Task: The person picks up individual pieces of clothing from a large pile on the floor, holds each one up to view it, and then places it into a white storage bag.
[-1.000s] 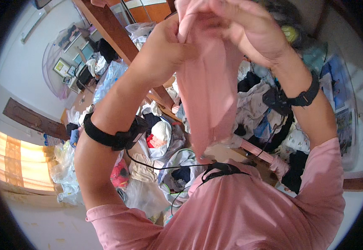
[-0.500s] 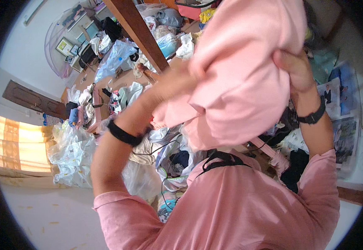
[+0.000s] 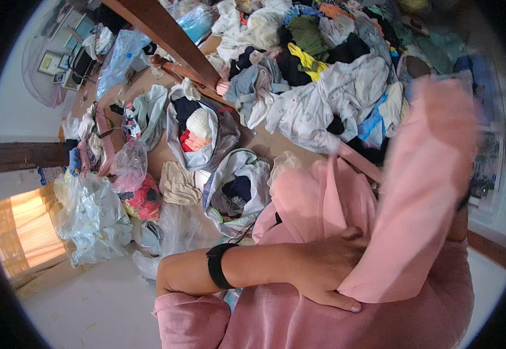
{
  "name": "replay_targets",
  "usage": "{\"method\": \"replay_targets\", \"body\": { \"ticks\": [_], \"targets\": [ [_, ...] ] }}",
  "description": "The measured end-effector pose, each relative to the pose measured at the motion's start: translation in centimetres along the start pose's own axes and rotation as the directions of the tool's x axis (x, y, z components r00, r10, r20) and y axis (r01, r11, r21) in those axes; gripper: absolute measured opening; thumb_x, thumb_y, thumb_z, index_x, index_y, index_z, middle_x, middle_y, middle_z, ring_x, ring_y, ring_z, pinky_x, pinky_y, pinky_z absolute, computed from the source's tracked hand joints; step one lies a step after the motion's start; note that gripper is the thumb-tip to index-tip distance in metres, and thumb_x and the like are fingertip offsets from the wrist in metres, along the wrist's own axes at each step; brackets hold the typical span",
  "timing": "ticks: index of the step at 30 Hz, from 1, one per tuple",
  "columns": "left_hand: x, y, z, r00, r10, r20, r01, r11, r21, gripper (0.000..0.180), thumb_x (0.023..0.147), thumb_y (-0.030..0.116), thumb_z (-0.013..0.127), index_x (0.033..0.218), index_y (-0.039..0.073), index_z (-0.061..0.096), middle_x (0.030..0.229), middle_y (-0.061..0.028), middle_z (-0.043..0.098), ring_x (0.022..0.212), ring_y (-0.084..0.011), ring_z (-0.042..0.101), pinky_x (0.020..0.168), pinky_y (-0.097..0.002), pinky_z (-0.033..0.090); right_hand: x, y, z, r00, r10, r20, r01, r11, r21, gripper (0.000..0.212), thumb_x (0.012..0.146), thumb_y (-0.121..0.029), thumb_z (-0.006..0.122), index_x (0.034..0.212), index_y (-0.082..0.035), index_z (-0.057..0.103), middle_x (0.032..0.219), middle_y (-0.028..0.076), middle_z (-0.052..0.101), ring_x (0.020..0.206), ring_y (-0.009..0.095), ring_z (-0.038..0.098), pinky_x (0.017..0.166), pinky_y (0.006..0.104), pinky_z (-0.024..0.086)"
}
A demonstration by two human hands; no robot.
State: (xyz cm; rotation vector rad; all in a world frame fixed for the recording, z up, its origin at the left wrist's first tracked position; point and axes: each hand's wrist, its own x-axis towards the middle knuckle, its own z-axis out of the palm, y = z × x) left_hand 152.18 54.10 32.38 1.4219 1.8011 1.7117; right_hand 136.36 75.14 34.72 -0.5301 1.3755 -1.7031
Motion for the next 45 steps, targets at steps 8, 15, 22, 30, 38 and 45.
{"method": "replay_targets", "body": {
  "ticks": [8,15,22,30,38,45],
  "targets": [
    [-0.7,1.6,0.2,0.991,-0.13,0.007,0.13,0.983,-0.131,0.034,0.081,0.034,0.064,0.094,0.002,0.063,0.101,-0.0171,0.059,0.094,-0.0388,0.055,0.084,-0.0447,0.044,1.7,8.1,4.3,0.892,0.253,0.375,0.072,0.739,-0.67,0.063,0.08,-0.031,0.067,0.131,-0.001,0.043,0.134,0.012,0.044,0.125,0.022,0.038,0.106,0.0343,0.026],
    [-3.5,-0.2,-5.5,0.85,-0.276,-0.448,0.337,0.94,0.06,0.091,0.054,0.047,0.083,0.124,0.0,0.046,0.121,-0.0226,0.048,0.115,-0.043,0.044,0.1,-0.0481,0.032,-2.1,9.6,4.2,0.861,0.247,0.444,0.19,0.654,-0.732,0.047,0.086,-0.016,0.053,0.129,0.0,0.044,0.126,0.021,0.05,0.118,0.03,0.047,0.102,0.0357,0.033],
    [-5.6,-3.4,1.4,0.684,-0.591,-0.427,0.54,0.804,-0.248,0.054,0.073,0.025,0.072,0.116,-0.001,0.052,0.113,-0.0193,0.057,0.102,-0.032,0.055,0.089,-0.0366,0.043,-1.8,7.9,1.8,0.875,0.476,0.085,-0.483,0.851,0.204,0.049,0.089,-0.037,0.052,0.122,-0.001,0.051,0.12,0.013,0.056,0.109,0.021,0.054,0.093,0.035,0.042],
    [-7.2,-6.6,1.0,0.011,-0.854,-0.521,-0.048,0.52,-0.853,0.03,0.087,0.017,0.062,0.107,-0.005,0.058,0.092,-0.0061,0.065,0.082,-0.0126,0.06,0.071,-0.0285,0.049,-2.8,15.9,-0.1,0.945,0.015,-0.328,0.057,0.976,0.208,0.051,0.087,-0.021,0.06,0.131,0.0,0.042,0.13,0.01,0.049,0.119,0.017,0.047,0.1,0.0324,0.037],
    [-19.6,-16.6,3.7,-0.172,-0.985,0.013,0.012,-0.016,-1.0,0.028,0.082,0.028,0.067,0.093,0.002,0.064,0.081,-0.0058,0.064,0.071,-0.0128,0.06,0.058,-0.0338,0.049,8.7,27.9,1.2,0.796,0.592,0.131,-0.6,0.739,0.308,0.034,0.086,-0.023,0.064,0.111,0.001,0.06,0.103,0.007,0.064,0.09,0.012,0.06,0.079,0.026,0.049],
    [-20.6,-15.2,8.1,-0.243,-0.947,0.21,-0.162,-0.174,-0.971,0.025,0.08,0.027,0.069,0.091,0.005,0.065,0.079,-0.005,0.065,0.066,-0.0149,0.062,0.055,-0.0253,0.049,12.0,26.7,2.8,0.592,0.805,0.021,-0.732,0.549,-0.403,0.043,0.085,-0.025,0.065,0.119,0.0,0.057,0.117,0.007,0.059,0.099,0.012,0.056,0.085,0.0254,0.045]
  ]
}}
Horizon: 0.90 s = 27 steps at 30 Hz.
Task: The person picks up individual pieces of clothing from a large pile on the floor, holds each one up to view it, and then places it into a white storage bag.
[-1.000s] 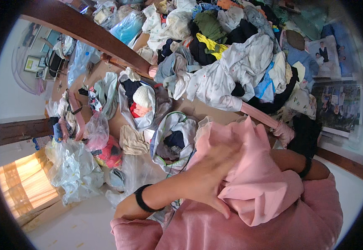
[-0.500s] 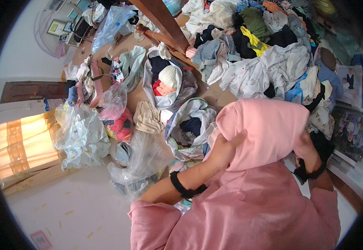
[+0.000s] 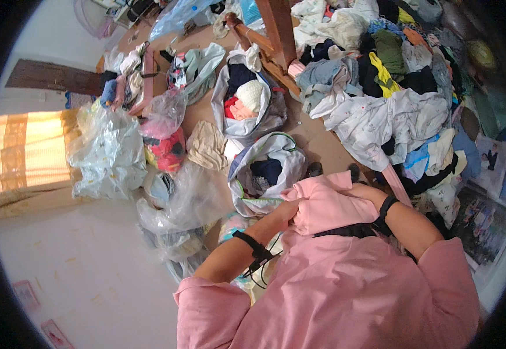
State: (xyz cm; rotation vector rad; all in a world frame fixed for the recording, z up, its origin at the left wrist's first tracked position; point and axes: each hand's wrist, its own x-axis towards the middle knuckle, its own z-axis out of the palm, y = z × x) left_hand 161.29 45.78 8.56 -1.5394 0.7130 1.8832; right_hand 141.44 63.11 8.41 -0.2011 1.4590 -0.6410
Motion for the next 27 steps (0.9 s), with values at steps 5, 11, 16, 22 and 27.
{"method": "replay_targets", "body": {
  "ticks": [5,11,16,22,27],
  "targets": [
    [-2.2,-2.6,1.9,0.817,0.577,-0.006,-0.55,0.775,-0.311,0.042,0.076,0.011,0.071,0.113,-0.002,0.054,0.094,-0.0084,0.062,0.08,-0.0156,0.06,0.063,-0.0279,0.05,-0.9,-1.7,0.2,0.984,-0.139,-0.107,0.157,0.971,0.18,0.058,0.082,-0.029,0.069,0.128,-0.003,0.046,0.115,0.005,0.059,0.1,0.013,0.056,0.085,0.025,0.045],
    [-11.4,-3.3,3.7,0.328,0.919,0.219,-0.945,0.318,0.077,0.053,0.068,0.014,0.076,0.115,0.004,0.055,0.113,-0.0074,0.056,0.104,-0.0197,0.054,0.094,-0.0338,0.041,-8.1,-7.9,-1.8,0.761,-0.615,0.208,0.539,0.777,0.325,0.048,0.095,-0.021,0.04,0.139,-0.003,0.029,0.139,0.01,0.038,0.128,0.018,0.036,0.107,0.0291,0.027],
    [-17.0,-3.2,6.8,0.223,0.805,0.55,-0.96,0.083,0.267,0.039,0.062,0.014,0.073,0.098,0.005,0.062,0.096,-0.0129,0.061,0.09,-0.0306,0.059,0.08,-0.0342,0.046,-15.0,-9.2,-1.9,0.793,-0.272,0.546,-0.213,0.715,0.666,0.055,0.094,-0.034,0.038,0.138,-0.002,0.031,0.138,0.012,0.04,0.125,0.023,0.04,0.11,0.0343,0.024],
    [-14.8,-4.6,5.0,0.212,0.971,0.108,-0.973,0.199,0.12,0.044,0.062,0.02,0.077,0.1,0.004,0.062,0.107,-0.0119,0.061,0.101,-0.0302,0.057,0.09,-0.0381,0.042,-12.1,-13.0,-0.6,0.608,-0.375,0.7,0.314,0.923,0.221,0.033,0.09,-0.018,0.046,0.116,0.0,0.056,0.118,0.007,0.057,0.108,0.015,0.052,0.093,0.0289,0.039],
    [-11.6,-5.8,0.3,0.383,0.918,-0.099,-0.922,0.373,-0.107,0.048,0.065,0.017,0.077,0.108,0.005,0.058,0.114,-0.011,0.057,0.105,-0.0271,0.054,0.092,-0.0373,0.041,-8.7,-16.9,4.6,0.538,-0.334,0.774,0.376,0.917,0.134,0.029,0.087,-0.011,0.051,0.113,-0.003,0.059,0.115,0.005,0.059,0.105,0.013,0.054,0.091,0.0284,0.041]
  ]
}}
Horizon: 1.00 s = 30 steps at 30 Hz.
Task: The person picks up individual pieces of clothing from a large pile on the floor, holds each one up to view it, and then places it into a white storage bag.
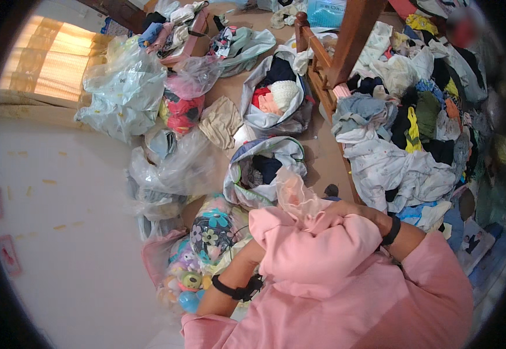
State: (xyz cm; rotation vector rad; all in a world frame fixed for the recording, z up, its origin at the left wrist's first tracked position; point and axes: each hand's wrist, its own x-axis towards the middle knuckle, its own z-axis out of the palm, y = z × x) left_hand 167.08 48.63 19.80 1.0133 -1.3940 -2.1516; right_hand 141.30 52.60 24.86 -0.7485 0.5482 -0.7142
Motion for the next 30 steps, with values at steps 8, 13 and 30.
{"method": "replay_targets", "body": {
  "ticks": [8,13,30],
  "targets": [
    [1.7,-1.8,-8.1,1.0,0.023,0.002,-0.023,0.999,0.046,0.068,0.071,0.014,0.077,0.13,0.007,0.045,0.131,-0.0087,0.048,0.117,-0.0196,0.047,0.098,-0.0359,0.039,10.0,1.5,-3.1,0.977,-0.026,-0.213,0.063,0.984,0.167,0.043,0.087,-0.024,0.059,0.124,-0.007,0.046,0.123,0.008,0.052,0.116,0.018,0.047,0.102,0.032,0.033],
    [4.7,-1.0,-11.3,0.939,0.331,0.094,-0.344,0.904,0.256,0.067,0.068,0.017,0.079,0.127,0.006,0.049,0.129,-0.0085,0.05,0.117,-0.0215,0.048,0.101,-0.0367,0.037,16.3,-0.4,-4.5,0.999,0.022,-0.03,-0.019,0.993,0.113,0.045,0.087,-0.025,0.058,0.126,-0.007,0.045,0.124,0.009,0.051,0.117,0.017,0.046,0.102,0.0322,0.034],
    [39.3,-10.2,-36.2,0.72,-0.546,-0.429,0.348,0.818,-0.457,0.049,0.085,0.035,0.06,0.123,0.006,0.049,0.118,-0.011,0.057,0.098,-0.0298,0.059,0.076,-0.0463,0.047,30.3,2.0,-36.9,0.811,-0.024,-0.584,0.166,0.968,0.191,0.051,0.089,-0.026,0.058,0.131,-0.005,0.04,0.129,0.009,0.047,0.119,0.017,0.045,0.102,0.0327,0.035]
  ]
}}
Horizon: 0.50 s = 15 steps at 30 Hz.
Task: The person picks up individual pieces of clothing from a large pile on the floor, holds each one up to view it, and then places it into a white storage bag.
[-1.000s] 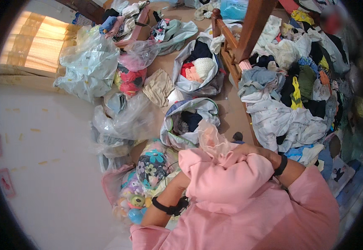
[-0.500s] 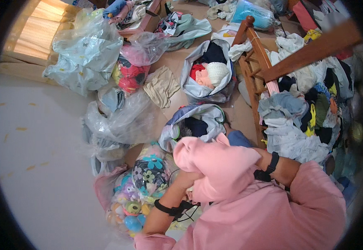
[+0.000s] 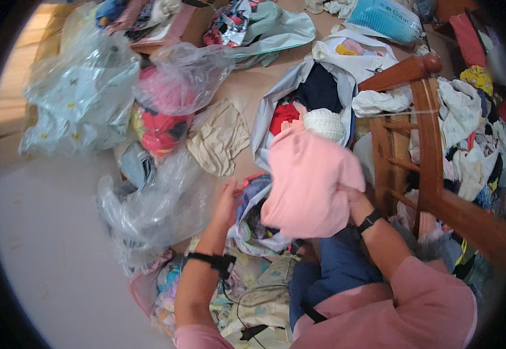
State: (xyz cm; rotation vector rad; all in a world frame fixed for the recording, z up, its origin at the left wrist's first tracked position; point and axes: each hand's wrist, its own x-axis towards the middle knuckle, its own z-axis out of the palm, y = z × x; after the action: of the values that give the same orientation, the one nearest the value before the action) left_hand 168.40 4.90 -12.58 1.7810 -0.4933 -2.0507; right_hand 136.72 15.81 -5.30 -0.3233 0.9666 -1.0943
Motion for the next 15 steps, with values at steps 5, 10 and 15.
{"method": "replay_targets", "body": {
  "ticks": [5,10,15],
  "targets": [
    [19.2,0.7,2.9,0.99,0.105,0.095,-0.123,0.3,0.946,0.041,0.083,0.037,0.06,0.113,0.01,0.057,0.11,-0.009,0.06,0.101,-0.0291,0.055,0.074,-0.0475,0.045,2.0,-1.5,-7.4,0.974,-0.053,-0.22,0.048,0.998,-0.029,0.053,0.089,-0.026,0.057,0.133,-0.004,0.038,0.131,0.009,0.046,0.12,0.017,0.045,0.103,0.0328,0.035],
    [29.0,-2.1,8.4,0.861,0.363,0.357,-0.191,-0.42,0.887,0.047,0.077,0.038,0.064,0.111,0.007,0.056,0.113,-0.0107,0.058,0.107,-0.0293,0.054,0.082,-0.0446,0.046,2.7,0.2,-10.9,0.946,0.009,-0.323,-0.01,1.0,-0.002,0.054,0.09,-0.026,0.057,0.135,-0.003,0.036,0.132,0.009,0.045,0.121,0.017,0.044,0.103,0.033,0.035],
    [33.3,-0.3,8.8,0.914,0.368,0.172,-0.044,-0.332,0.942,0.035,0.081,0.029,0.058,0.108,0.007,0.052,0.109,-0.0128,0.056,0.098,-0.0288,0.06,0.075,-0.0434,0.051,4.2,1.1,-13.0,0.937,0.053,-0.344,-0.048,0.999,0.024,0.056,0.09,-0.026,0.057,0.136,-0.003,0.035,0.134,0.009,0.044,0.122,0.017,0.044,0.103,0.0331,0.035]
  ]
}}
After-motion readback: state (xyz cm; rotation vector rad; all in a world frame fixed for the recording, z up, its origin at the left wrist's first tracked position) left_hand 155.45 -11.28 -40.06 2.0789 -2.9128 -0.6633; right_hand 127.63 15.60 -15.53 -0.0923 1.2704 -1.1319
